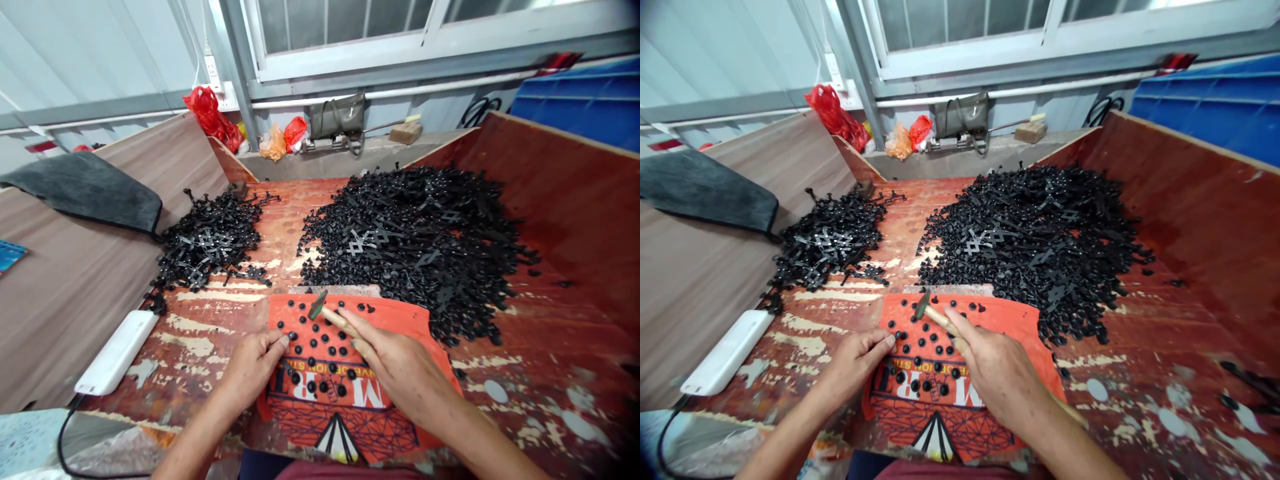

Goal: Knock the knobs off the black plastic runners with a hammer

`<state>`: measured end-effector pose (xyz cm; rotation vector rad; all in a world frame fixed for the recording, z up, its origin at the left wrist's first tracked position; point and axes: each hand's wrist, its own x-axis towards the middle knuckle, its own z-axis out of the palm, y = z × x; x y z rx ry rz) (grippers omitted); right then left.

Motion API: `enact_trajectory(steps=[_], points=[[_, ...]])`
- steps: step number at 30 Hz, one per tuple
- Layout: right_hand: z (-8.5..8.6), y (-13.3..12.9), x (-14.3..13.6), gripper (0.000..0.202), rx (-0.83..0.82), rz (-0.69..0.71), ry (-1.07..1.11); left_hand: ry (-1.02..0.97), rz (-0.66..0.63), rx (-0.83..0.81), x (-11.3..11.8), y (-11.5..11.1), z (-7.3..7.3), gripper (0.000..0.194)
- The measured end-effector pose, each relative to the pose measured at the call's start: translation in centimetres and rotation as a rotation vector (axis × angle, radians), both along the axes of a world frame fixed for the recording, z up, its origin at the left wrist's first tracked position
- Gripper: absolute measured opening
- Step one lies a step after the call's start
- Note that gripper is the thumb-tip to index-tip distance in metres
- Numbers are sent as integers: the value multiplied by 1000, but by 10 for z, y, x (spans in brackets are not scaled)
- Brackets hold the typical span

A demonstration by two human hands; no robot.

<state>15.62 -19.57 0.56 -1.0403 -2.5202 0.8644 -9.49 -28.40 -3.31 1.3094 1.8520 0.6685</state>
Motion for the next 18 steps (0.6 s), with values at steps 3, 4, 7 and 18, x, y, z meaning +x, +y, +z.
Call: enact_trajectory(steps=[3, 4, 7, 18], points=[[-1, 0, 1, 53, 1, -9, -9, 36, -22, 17, 2, 1, 1, 43], [-1, 0, 1, 53, 6, -8, -13, 63, -26, 21, 2, 1, 1, 44], [-2, -1, 1, 54, 15, 0, -24, 150, -41, 23, 3, 0, 3, 43], [-3, -4, -3, 52, 67, -5, -85, -96, 52, -44, -3, 10, -12, 44]])
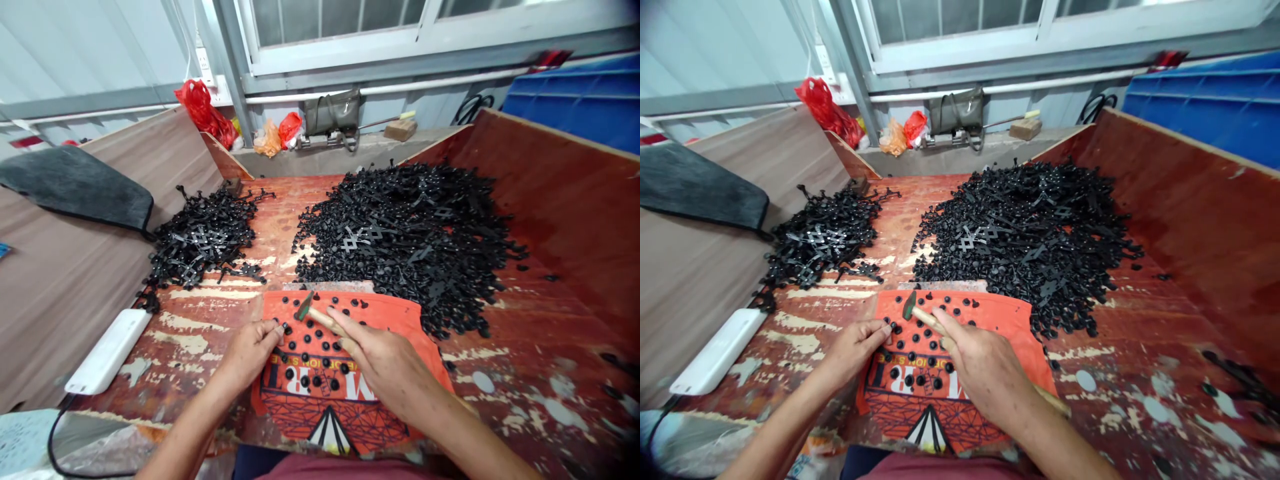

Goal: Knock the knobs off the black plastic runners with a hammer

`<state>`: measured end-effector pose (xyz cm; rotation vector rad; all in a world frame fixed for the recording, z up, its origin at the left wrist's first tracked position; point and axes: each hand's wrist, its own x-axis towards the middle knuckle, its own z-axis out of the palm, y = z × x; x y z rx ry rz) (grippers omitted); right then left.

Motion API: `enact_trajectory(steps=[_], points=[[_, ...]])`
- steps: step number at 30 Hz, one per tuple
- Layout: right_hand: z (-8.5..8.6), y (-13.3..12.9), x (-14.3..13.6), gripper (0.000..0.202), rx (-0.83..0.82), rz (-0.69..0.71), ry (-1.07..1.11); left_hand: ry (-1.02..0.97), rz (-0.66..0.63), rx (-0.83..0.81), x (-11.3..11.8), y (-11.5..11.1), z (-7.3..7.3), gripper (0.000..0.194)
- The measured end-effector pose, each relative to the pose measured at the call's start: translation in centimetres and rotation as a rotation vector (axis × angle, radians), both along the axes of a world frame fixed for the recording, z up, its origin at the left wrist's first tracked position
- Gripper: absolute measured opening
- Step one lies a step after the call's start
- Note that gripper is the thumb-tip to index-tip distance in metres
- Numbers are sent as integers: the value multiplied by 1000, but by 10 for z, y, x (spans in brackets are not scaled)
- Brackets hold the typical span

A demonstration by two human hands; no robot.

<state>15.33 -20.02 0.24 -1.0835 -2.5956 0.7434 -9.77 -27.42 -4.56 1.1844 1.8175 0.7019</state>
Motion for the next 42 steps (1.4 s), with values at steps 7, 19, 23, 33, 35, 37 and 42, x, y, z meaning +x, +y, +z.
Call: enact_trajectory(steps=[7, 19, 23, 33, 35, 37, 42], points=[[1, -3, 3, 54, 53, 7, 5, -70, -32, -17, -4, -2, -3, 46], [13, -4, -8, 55, 62, 53, 63, -11, -30, 10, 1, -2, -1, 46], [0, -10, -14, 54, 132, 32, -5, 11, -16, 16, 5, -2, 1, 44], [-5, -10, -14, 55, 158, 57, -59, 68, -49, 33, 3, -3, 4, 38], [-9, -10, -15, 57, 148, 82, -116, 104, -59, 51, 4, -4, 5, 38], [-12, -10, -16, 58, 137, 86, -91, 137, -66, 73, 5, -5, 5, 38], [-12, -8, -22, 55, 102, 86, -110, 175, -87, 80, 5, -5, 0, 38]])
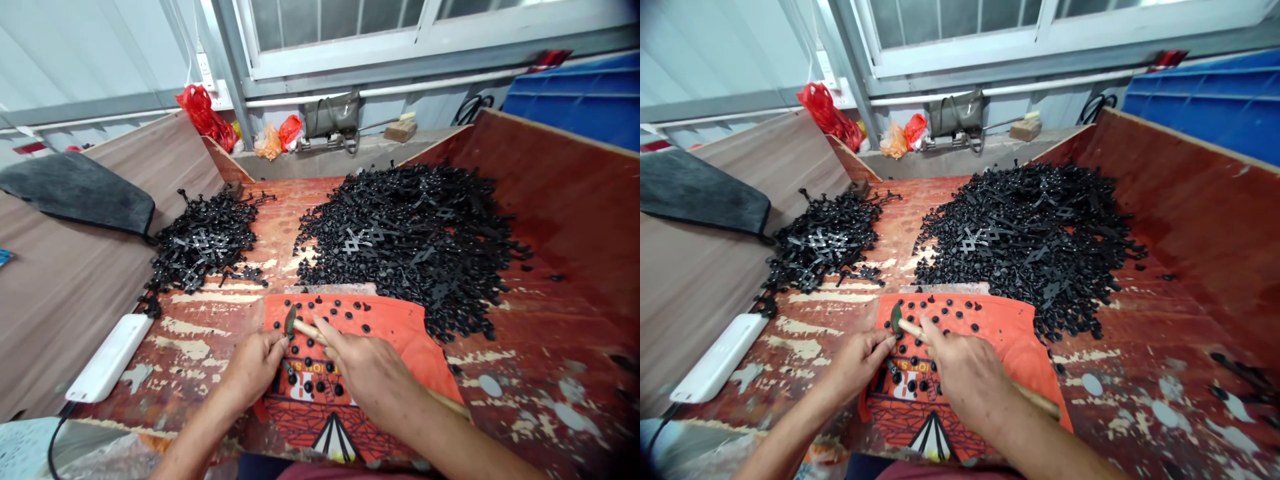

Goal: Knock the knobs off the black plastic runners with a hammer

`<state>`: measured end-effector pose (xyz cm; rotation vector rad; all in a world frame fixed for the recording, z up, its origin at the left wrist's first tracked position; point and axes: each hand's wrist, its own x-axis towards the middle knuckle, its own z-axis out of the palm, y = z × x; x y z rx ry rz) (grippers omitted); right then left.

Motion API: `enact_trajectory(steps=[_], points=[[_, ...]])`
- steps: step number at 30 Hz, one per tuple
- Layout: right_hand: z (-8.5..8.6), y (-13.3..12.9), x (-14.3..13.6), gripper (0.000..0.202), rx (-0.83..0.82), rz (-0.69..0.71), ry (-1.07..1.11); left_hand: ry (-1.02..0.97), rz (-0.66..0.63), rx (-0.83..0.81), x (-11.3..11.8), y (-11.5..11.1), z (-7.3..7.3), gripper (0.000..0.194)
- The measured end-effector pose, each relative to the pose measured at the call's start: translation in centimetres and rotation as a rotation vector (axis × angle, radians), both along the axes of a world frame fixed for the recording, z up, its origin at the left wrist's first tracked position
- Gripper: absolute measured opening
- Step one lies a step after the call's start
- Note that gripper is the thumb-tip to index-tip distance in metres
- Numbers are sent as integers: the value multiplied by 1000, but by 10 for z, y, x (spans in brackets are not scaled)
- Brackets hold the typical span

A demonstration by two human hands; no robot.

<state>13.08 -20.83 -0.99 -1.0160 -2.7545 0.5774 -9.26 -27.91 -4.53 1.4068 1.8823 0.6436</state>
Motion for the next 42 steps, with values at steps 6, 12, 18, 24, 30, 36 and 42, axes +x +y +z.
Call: enact_trajectory(steps=[6, 12, 18, 24, 30, 36, 42], points=[[24, 12, 11, 52, -234, -73, 290, -389, 214, 15, -4, -10, 28, 30], [13, 14, 49, 48, -258, -182, 181, -693, 385, 26, -10, -19, 57, 30], [1, 1, 60, 48, -268, -162, 141, -706, 533, 40, -11, -14, 31, 44], [1, -6, 51, 49, -297, -127, 128, -686, 558, 68, -14, 2, 22, 46], [-2, -6, 44, 51, -274, -115, 115, -631, 463, -27, -16, 13, 15, 45], [-2, -7, 40, 50, -234, -102, 106, -559, 401, -1, -22, 11, 6, 45], [9, 0, 19, 52, -133, -43, 137, -639, 439, 54, -17, 15, 7, 51]])
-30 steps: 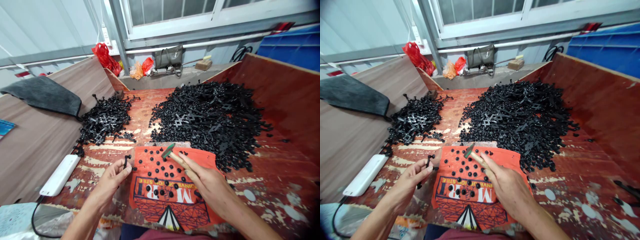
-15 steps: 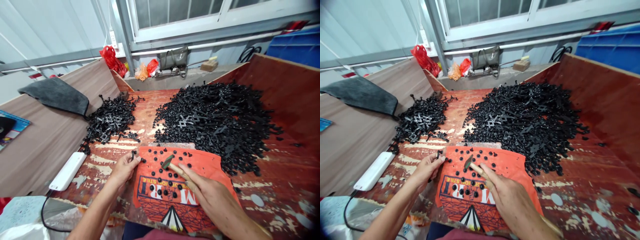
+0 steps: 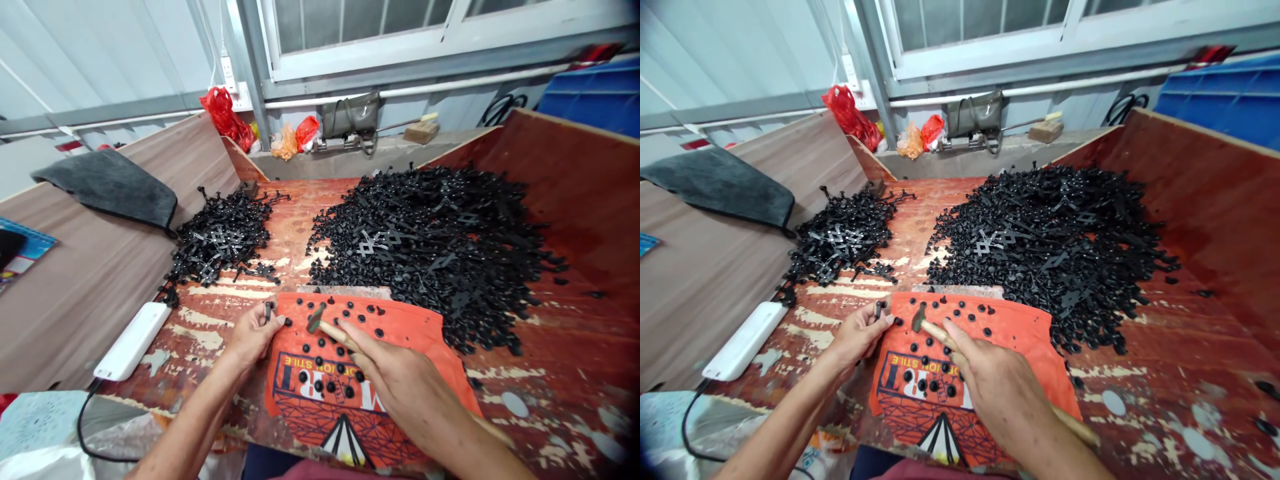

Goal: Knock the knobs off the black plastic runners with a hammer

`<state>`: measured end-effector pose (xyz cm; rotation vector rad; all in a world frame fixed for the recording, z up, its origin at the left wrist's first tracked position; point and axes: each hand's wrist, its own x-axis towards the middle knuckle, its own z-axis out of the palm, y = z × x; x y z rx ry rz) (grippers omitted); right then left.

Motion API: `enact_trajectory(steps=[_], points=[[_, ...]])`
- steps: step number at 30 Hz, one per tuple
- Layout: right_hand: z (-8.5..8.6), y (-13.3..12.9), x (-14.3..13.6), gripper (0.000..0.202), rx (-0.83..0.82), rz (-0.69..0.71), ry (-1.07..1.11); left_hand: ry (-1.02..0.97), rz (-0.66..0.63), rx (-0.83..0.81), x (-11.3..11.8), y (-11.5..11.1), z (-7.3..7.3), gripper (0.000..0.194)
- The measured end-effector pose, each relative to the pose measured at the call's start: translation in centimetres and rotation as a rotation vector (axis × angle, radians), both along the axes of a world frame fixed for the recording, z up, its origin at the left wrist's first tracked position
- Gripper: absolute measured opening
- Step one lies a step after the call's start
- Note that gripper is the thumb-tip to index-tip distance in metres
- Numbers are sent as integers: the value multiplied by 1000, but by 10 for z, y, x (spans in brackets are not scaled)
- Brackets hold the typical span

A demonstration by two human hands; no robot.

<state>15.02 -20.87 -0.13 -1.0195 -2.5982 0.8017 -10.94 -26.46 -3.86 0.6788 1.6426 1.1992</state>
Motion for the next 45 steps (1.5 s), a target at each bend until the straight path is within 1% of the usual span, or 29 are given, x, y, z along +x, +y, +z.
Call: enact_trajectory(steps=[3, 6, 10, 13, 17, 20, 26, 29, 33, 35, 38, 42, 45], points=[[4, 6, -20, 52, 62, 15, -27, 2, 7, 20, 4, 2, -3, 52], [5, 10, -38, 54, 76, 58, -82, -24, -2, 46, 5, 1, -6, 49], [3, 11, -50, 55, 78, 54, -198, -102, -26, 12, 3, -5, -5, 39], [2, 12, -52, 57, 82, 52, -204, -126, -26, 44, 0, -6, -3, 37], [4, 14, -52, 59, 78, 67, -178, -72, 72, 114, -4, -3, -4, 44], [6, 17, -50, 55, 92, 46, -188, -17, 104, 97, -6, 0, -5, 46], [8, 15, -46, 56, 125, 49, -144, -46, 110, 98, -4, 1, -4, 49], [8, 13, -49, 59, 132, 59, -125, -74, 108, 100, -2, -2, -7, 48], [8, 14, -51, 60, 131, 57, -171, -119, 85, 40, 2, -3, -13, 45], [8, 15, -50, 57, 151, 51, -181, -126, 99, 78, 4, -2, -13, 45], [7, 16, -46, 55, 165, 42, -168, -72, 130, 133, 6, 0, -12, 45], [7, 15, -44, 57, 147, 38, -201, 36, 120, 145, 5, 0, -11, 43], [3, 14, -45, 59, 143, 59, -194, 32, 110, 147, 4, -1, -13, 42]])
